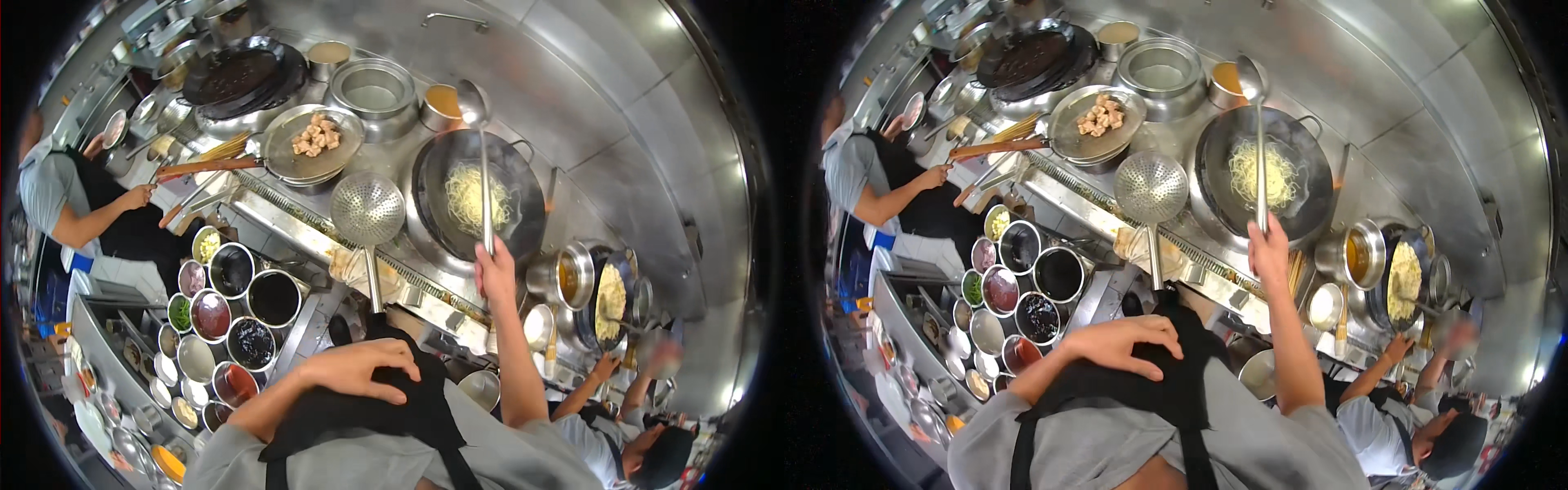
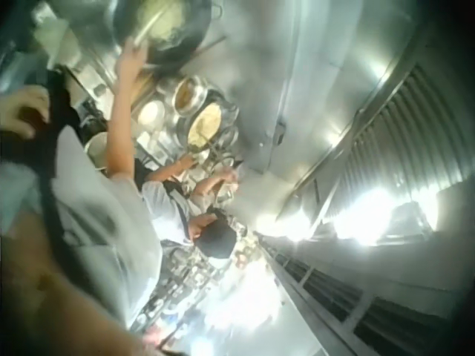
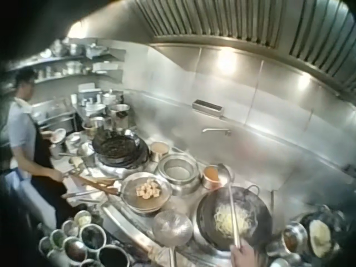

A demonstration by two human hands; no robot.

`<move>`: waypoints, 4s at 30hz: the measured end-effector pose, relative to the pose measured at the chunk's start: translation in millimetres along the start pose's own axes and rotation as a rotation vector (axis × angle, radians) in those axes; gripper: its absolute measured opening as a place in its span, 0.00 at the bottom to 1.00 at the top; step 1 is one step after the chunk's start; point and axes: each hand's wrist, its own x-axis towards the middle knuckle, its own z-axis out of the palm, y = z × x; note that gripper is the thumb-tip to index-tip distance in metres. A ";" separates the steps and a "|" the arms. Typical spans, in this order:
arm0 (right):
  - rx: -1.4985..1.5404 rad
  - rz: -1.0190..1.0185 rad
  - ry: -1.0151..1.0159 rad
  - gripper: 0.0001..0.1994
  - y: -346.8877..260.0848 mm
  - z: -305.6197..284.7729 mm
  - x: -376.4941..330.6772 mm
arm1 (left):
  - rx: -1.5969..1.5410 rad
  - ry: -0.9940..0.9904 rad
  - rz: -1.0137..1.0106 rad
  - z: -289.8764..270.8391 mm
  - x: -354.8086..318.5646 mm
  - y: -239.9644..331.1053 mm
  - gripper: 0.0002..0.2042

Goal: Cooking and stir-frying noodles in a wok on a professional kitchen line.

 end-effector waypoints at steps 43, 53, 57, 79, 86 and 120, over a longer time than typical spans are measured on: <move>0.467 0.407 0.072 0.09 99.0 -365.6 252.0 | -0.310 1.009 -0.765 86.4 -89.6 -222.4 0.08; -0.343 -0.014 0.452 0.17 66.0 -269.7 60.7 | -0.240 0.299 -0.352 47.0 5.8 -57.6 0.22; 0.005 -0.054 0.267 0.10 34.9 -186.1 -18.4 | 0.156 0.061 -0.144 61.2 0.3 5.5 0.15; -0.531 -0.044 -0.023 0.16 281.3 97.2 -123.1 | 0.120 0.372 -0.296 161.5 -143.6 39.0 0.08; -1.092 -0.229 0.552 0.16 292.8 -24.8 -106.0 | 0.174 0.342 -0.269 172.5 -107.1 45.5 0.08; -0.631 0.280 0.378 0.31 293.9 -134.5 -87.0 | 0.611 0.551 -0.153 70.4 158.2 -92.8 0.19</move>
